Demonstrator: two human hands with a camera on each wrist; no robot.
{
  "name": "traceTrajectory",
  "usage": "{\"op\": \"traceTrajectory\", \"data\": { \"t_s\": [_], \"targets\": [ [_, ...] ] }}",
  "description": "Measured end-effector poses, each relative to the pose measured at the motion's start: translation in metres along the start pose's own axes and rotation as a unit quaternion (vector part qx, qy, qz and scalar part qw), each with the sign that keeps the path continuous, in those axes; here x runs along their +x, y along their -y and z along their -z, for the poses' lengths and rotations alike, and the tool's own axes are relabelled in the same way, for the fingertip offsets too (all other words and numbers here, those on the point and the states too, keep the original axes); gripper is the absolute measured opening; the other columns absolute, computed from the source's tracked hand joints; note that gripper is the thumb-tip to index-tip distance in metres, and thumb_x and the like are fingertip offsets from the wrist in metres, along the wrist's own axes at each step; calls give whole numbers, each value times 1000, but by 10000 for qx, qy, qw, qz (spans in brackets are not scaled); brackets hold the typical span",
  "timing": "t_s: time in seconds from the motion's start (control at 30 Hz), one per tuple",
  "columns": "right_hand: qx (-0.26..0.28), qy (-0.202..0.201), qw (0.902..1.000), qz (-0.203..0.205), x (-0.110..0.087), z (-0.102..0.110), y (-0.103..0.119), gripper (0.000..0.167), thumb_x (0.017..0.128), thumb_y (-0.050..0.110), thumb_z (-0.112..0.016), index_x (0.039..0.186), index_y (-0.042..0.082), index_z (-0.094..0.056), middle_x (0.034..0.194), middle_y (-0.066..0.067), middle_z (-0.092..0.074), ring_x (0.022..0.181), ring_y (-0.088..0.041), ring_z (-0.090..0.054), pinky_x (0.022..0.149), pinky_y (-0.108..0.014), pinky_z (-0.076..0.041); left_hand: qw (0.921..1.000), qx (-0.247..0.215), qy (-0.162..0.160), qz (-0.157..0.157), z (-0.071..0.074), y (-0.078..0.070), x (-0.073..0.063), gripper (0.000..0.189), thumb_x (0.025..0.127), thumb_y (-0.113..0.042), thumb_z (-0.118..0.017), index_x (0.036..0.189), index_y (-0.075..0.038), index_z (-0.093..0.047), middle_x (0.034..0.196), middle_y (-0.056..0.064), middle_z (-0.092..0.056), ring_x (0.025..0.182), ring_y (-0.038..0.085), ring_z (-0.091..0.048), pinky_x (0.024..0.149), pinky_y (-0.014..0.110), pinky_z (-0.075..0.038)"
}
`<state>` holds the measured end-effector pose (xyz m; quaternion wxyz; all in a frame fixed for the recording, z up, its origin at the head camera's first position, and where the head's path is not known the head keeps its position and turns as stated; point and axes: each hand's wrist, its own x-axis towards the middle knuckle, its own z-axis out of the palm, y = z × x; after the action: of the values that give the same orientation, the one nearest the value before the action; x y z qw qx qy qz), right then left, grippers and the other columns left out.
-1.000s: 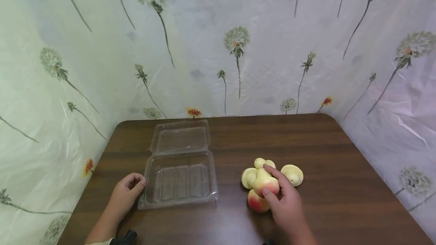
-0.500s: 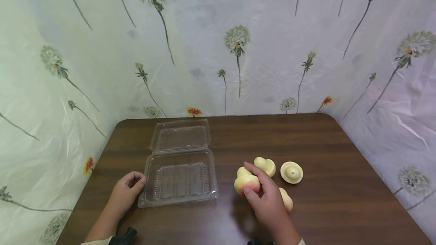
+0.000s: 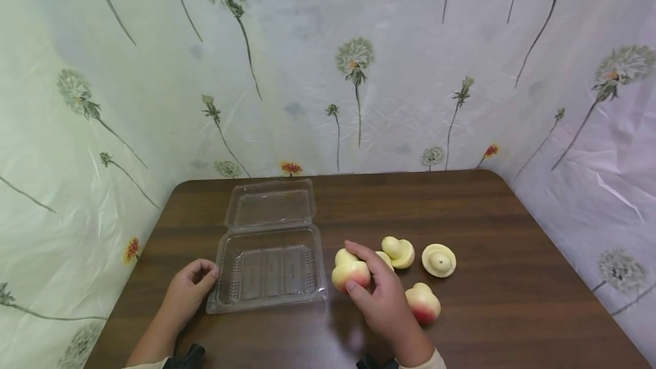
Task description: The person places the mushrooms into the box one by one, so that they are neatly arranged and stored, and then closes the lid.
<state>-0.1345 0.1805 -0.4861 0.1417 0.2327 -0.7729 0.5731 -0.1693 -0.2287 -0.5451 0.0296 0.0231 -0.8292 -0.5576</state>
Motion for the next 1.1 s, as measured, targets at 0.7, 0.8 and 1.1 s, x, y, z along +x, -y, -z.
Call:
{"op": "traceTrajectory", "data": {
  "t_s": [0.7,0.8,1.1],
  "targets": [
    [444,470,9976,264,7,-29,1,60,90,-10,-64,148,2,-53,150,-8,-58,135,-8,-54,109,-17,-42,10000,54,1,10,1,5,2,7,101,-16,-70,101,-9,-69,95,3,-64,85,12,-57,77,25,-49],
    [552,524,9968,237,9,-33,3,60,91,-10,-64,148,2,-53,149,-15,-58,135,-9,-54,108,-18,-43,10000,40,-6,-2,2,5,1,7,101,-15,-70,101,-8,-69,93,3,-64,82,12,-57,75,25,-49],
    [550,637,9963,175,11,-42,3,59,91,-8,-65,148,2,-53,148,-13,-58,130,-8,-56,106,-17,-44,9998,158,-15,-142,2,7,3,5,100,-13,-70,98,-8,-69,90,2,-64,79,11,-57,72,25,-48]
  ]
}}
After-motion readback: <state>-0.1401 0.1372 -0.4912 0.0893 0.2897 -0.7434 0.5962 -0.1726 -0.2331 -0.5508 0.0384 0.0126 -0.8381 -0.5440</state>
